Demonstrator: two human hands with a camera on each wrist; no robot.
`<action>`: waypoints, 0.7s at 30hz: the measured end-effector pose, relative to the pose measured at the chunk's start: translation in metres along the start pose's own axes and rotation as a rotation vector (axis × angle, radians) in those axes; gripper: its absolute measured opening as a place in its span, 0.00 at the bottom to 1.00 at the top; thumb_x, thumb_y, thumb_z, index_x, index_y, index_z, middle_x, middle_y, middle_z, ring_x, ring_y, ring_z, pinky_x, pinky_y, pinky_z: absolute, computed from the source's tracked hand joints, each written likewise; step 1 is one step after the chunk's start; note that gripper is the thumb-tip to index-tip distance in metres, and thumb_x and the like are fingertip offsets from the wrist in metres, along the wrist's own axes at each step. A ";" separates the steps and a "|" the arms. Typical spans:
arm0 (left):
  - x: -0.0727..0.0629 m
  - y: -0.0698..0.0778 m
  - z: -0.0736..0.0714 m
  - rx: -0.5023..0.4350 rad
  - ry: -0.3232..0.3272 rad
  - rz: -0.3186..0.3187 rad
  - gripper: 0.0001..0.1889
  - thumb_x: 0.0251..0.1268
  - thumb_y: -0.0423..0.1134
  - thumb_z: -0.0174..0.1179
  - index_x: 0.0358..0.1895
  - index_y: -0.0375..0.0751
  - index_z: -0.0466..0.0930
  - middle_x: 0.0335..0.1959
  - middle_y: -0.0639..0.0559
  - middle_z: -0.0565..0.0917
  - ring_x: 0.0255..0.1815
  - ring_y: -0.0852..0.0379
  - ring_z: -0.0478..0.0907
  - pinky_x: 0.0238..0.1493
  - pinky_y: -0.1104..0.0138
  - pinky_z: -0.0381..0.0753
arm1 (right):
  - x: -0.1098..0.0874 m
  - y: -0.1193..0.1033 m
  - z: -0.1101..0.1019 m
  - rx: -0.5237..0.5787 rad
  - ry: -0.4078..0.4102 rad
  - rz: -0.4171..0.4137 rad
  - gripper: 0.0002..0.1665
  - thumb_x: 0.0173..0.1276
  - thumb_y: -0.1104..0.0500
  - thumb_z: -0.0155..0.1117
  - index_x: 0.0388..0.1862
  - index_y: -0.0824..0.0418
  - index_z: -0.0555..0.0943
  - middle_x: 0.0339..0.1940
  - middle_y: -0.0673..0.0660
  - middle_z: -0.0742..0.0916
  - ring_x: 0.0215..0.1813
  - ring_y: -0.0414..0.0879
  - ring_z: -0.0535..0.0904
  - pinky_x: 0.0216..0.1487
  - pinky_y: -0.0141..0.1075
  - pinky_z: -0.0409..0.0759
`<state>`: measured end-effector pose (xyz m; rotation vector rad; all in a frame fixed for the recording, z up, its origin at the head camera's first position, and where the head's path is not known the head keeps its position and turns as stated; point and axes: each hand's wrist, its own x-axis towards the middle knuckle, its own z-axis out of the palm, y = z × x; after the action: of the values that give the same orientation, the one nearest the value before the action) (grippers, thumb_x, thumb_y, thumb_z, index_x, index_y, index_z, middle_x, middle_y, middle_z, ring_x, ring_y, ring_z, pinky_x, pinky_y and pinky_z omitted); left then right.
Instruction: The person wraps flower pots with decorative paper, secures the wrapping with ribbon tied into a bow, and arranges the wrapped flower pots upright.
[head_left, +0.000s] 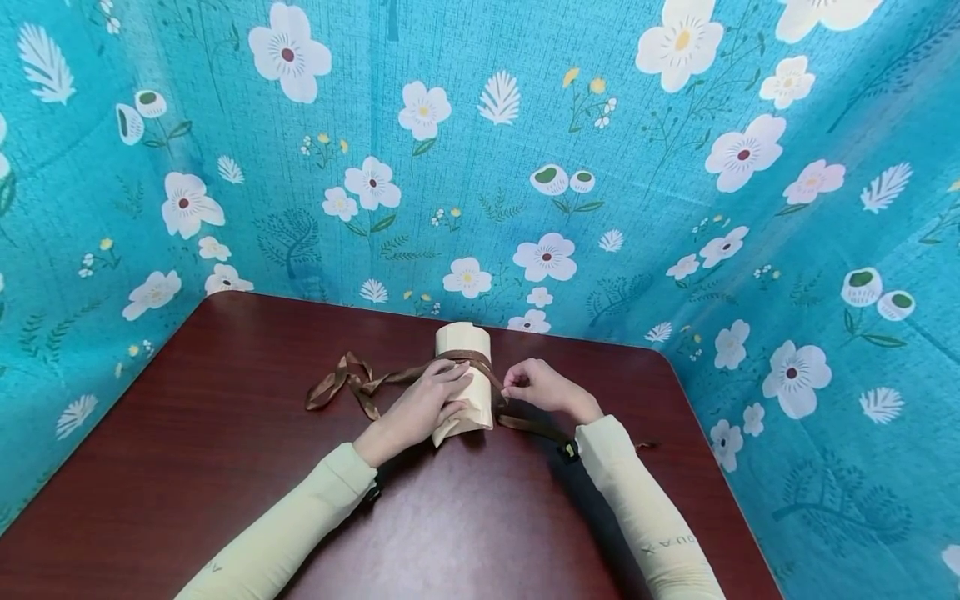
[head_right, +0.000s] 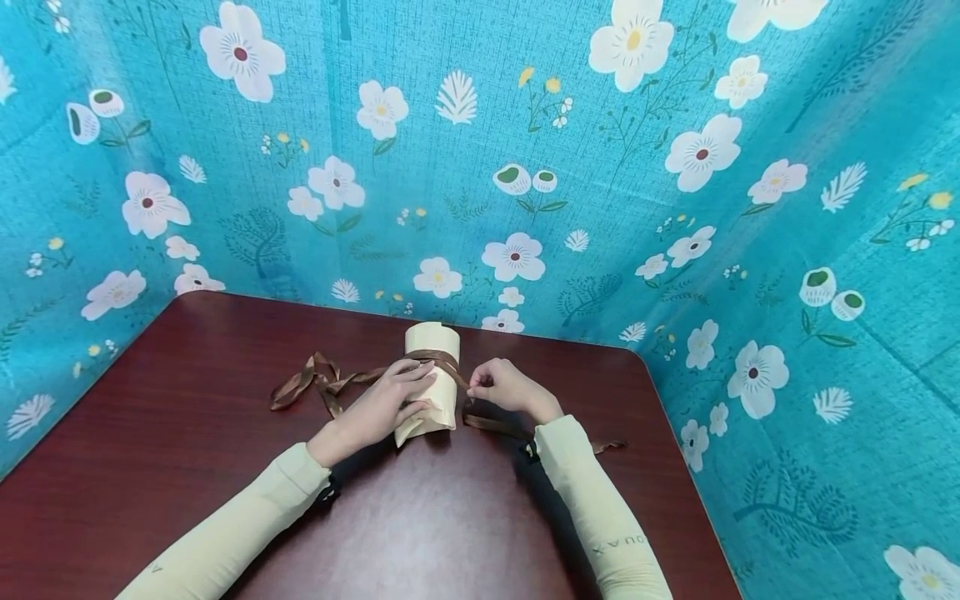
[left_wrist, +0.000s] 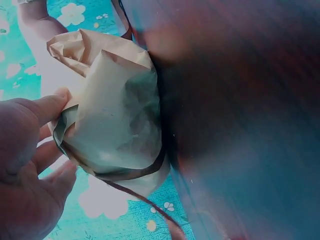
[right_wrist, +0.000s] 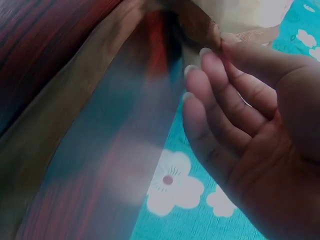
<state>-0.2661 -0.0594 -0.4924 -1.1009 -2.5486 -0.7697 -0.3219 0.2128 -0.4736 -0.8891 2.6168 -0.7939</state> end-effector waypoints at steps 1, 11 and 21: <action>0.000 0.000 0.000 0.007 0.010 0.002 0.24 0.69 0.39 0.66 0.66 0.34 0.79 0.71 0.38 0.75 0.73 0.39 0.66 0.70 0.52 0.71 | -0.002 0.002 -0.001 -0.006 -0.003 0.013 0.07 0.72 0.63 0.67 0.31 0.59 0.86 0.26 0.55 0.86 0.26 0.39 0.72 0.30 0.31 0.72; -0.002 -0.002 -0.002 -0.099 -0.053 -0.078 0.25 0.68 0.42 0.67 0.66 0.38 0.79 0.73 0.42 0.72 0.78 0.24 0.52 0.70 0.27 0.49 | -0.010 0.010 -0.002 -0.023 -0.017 0.058 0.06 0.70 0.64 0.68 0.32 0.59 0.86 0.27 0.52 0.86 0.28 0.40 0.75 0.32 0.31 0.75; -0.002 -0.006 -0.003 -0.097 -0.067 -0.046 0.26 0.70 0.43 0.65 0.68 0.39 0.77 0.73 0.42 0.72 0.75 0.37 0.66 0.68 0.33 0.65 | -0.005 0.001 -0.012 0.081 0.202 0.037 0.03 0.68 0.64 0.70 0.33 0.59 0.85 0.30 0.52 0.88 0.31 0.42 0.80 0.36 0.33 0.79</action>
<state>-0.2693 -0.0656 -0.4928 -1.1188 -2.6248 -0.8918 -0.3232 0.2219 -0.4641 -0.7719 2.7405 -1.0211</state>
